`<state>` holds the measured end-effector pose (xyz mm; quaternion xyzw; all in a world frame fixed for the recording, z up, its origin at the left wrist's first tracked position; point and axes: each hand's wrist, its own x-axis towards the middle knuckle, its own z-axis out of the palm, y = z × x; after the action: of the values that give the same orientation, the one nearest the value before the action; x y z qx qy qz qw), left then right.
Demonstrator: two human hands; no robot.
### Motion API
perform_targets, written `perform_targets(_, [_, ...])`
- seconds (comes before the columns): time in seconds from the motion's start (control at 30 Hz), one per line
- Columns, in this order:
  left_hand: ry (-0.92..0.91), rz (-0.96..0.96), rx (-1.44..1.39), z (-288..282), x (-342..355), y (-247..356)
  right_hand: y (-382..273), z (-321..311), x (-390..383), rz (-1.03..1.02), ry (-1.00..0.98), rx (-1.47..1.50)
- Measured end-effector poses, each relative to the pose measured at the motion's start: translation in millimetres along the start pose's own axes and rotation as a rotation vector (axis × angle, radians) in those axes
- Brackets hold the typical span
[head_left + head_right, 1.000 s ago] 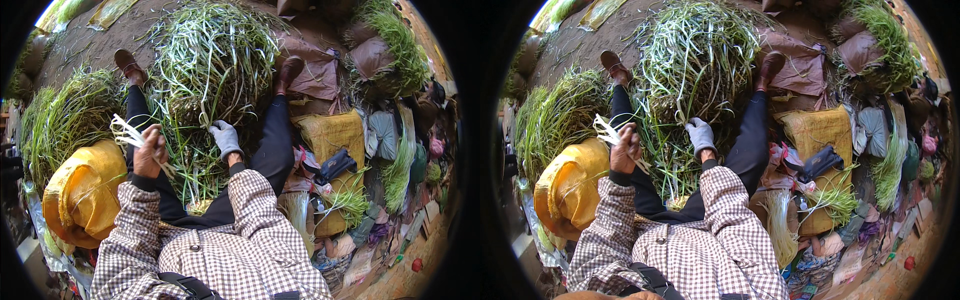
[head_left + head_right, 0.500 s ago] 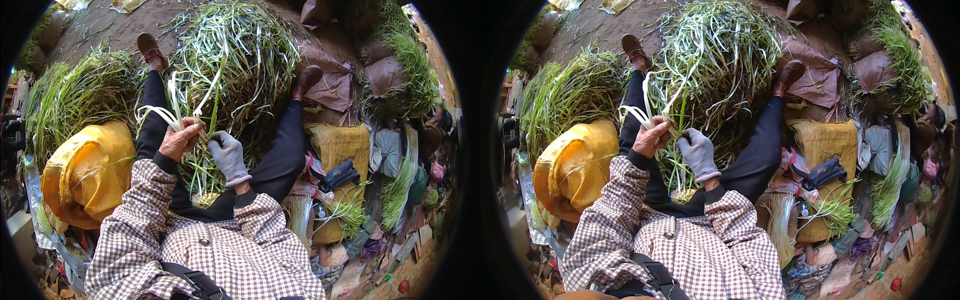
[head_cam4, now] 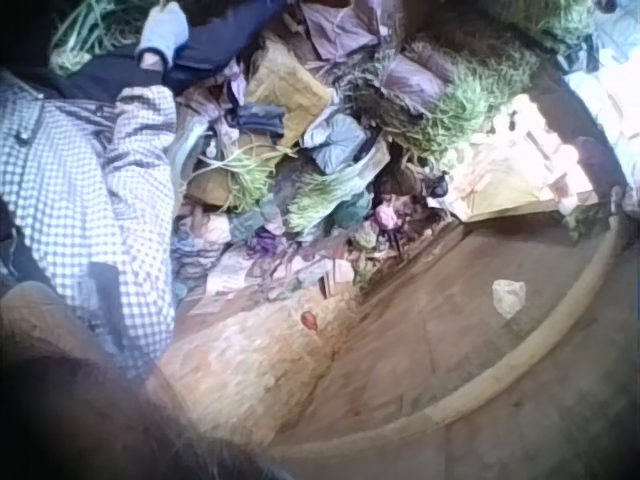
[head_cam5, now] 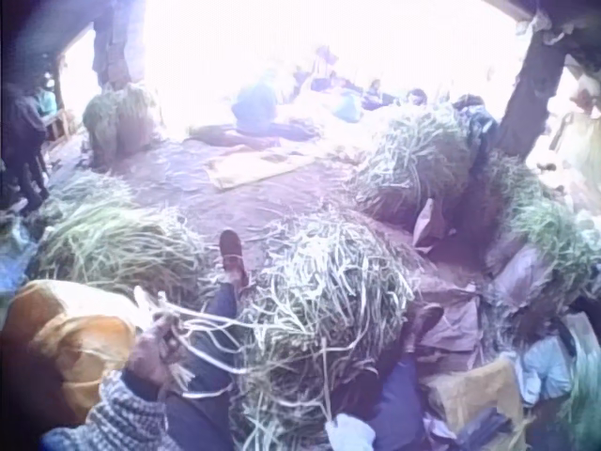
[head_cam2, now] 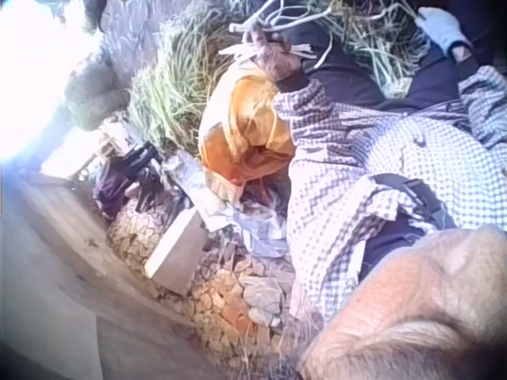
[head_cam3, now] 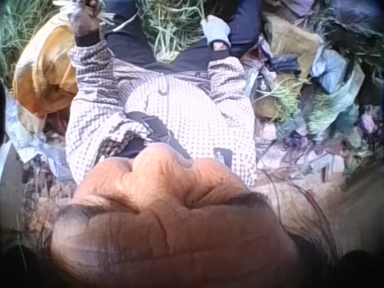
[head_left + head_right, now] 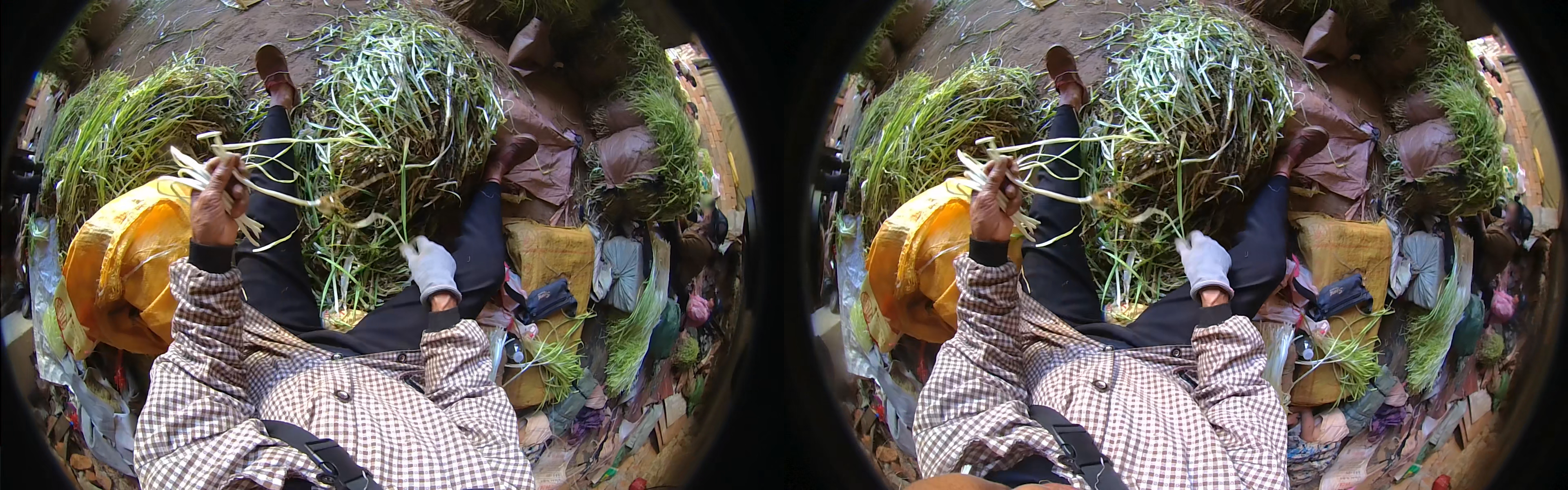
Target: The person sits on the ground and trims the ends of long green vegetables using red-handled scissors. They gather the trimmed stalks into bundles and place them into a yellow sack.
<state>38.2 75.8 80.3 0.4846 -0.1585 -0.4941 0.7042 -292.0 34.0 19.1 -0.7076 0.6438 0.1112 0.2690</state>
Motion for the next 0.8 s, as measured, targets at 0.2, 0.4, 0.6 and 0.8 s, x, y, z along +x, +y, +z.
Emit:
perform_targets(0.2, [-0.135,-0.25,0.02,17.7,-24.6,-47.1,-80.6,6.0,2.8,-0.654,0.201,1.018])
perform_targets(0.4, [0.089,-0.136,0.508,-14.8,-14.7,-40.8,-56.1,84.5,-4.2,-0.164,-0.693,-0.249])
perform_targets(0.6, [0.151,-0.07,-0.126,-32.0,10.9,-25.9,-26.8,56.1,41.4,-0.214,0.117,0.748])
perform_targets(0.8, [-0.046,-0.194,-0.205,17.2,12.5,-71.8,-78.2,-1.0,157.8,-0.39,0.541,0.338])
